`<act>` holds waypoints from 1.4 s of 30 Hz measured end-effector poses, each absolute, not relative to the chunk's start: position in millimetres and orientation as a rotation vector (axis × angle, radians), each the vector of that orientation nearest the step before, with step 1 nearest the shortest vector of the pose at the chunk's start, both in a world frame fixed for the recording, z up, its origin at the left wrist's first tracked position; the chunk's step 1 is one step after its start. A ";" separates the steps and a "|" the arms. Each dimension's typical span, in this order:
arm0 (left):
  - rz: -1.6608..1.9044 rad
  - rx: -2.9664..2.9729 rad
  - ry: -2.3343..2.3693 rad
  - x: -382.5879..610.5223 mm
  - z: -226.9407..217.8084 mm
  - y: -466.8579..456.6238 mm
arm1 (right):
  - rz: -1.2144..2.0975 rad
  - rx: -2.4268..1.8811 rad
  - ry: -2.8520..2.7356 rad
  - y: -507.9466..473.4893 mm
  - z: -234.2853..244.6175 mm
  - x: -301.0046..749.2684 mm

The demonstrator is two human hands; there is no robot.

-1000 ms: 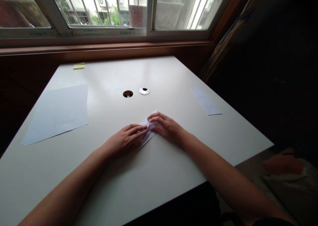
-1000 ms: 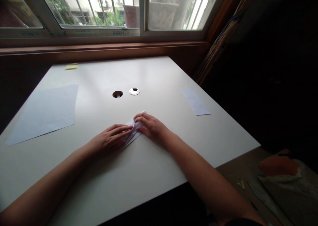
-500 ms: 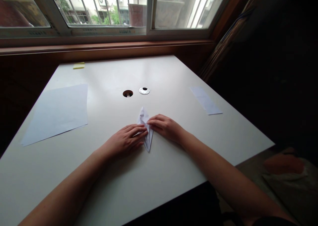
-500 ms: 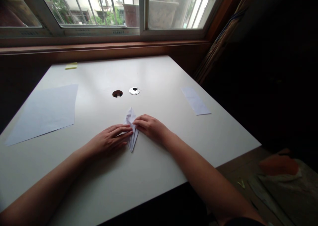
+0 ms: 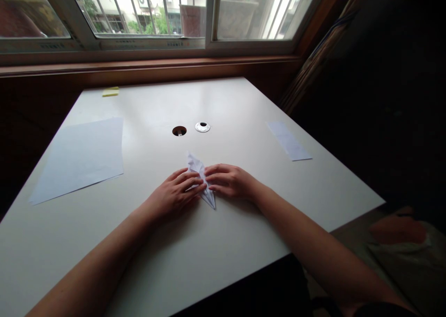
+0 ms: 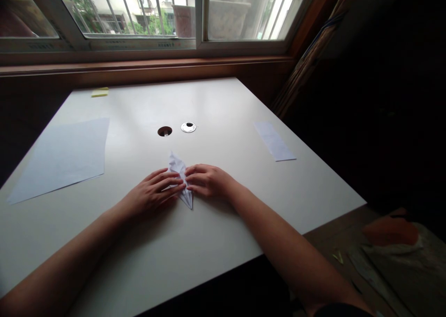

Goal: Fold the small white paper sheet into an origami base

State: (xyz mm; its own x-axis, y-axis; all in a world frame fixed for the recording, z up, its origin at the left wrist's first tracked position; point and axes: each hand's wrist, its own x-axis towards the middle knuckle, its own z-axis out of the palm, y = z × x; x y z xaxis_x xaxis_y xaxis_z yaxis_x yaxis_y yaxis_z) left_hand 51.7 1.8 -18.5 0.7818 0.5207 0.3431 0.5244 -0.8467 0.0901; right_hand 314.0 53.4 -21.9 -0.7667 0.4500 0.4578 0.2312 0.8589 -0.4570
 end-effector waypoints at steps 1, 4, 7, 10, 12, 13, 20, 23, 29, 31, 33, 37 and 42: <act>-0.550 -2.944 -0.870 51.1 -19.6 2.6 | 0.505 -0.484 -2.460 53.5 -21.1 313.9; -0.481 -2.925 -0.906 49.7 -21.9 4.1 | 0.493 -0.448 -2.455 52.8 -19.4 313.3; -0.441 -2.901 -0.979 49.3 -21.9 4.1 | 0.496 -0.429 -2.440 50.4 -18.8 313.1; -0.454 -2.866 -1.034 49.1 -21.3 3.7 | 0.511 -0.422 -2.426 47.5 -18.2 312.9; -0.465 -2.850 -1.054 48.6 -21.2 3.8 | 0.513 -0.414 -2.420 46.3 -17.4 312.5; -0.466 -2.844 -1.063 48.3 -21.2 3.9 | 0.513 -0.409 -2.420 46.1 -17.0 312.2; -0.430 -2.777 -1.173 48.2 -18.3 2.2 | 0.477 -0.390 -2.466 49.4 -22.2 310.4; -0.440 -2.764 -1.224 47.9 -19.5 2.2 | 0.439 -0.399 -2.482 50.1 -25.9 308.6; -0.646 -2.773 -1.319 44.5 -26.8 8.1 | 0.462 -0.435 -2.481 48.3 -25.0 305.1; -0.705 -2.780 -1.342 43.4 -27.7 9.6 | 0.476 -0.441 -2.482 47.7 -24.0 305.1; -0.739 -2.779 -1.368 42.7 -27.7 10.1 | 0.474 -0.452 -2.487 47.3 -23.2 305.4; -0.766 -2.777 -1.440 41.7 -27.5 10.5 | 0.429 -0.435 -2.489 46.2 -21.7 305.9; -0.854 -2.789 -1.592 40.5 -28.6 12.8 | 0.344 -0.368 -2.498 45.2 -22.4 306.4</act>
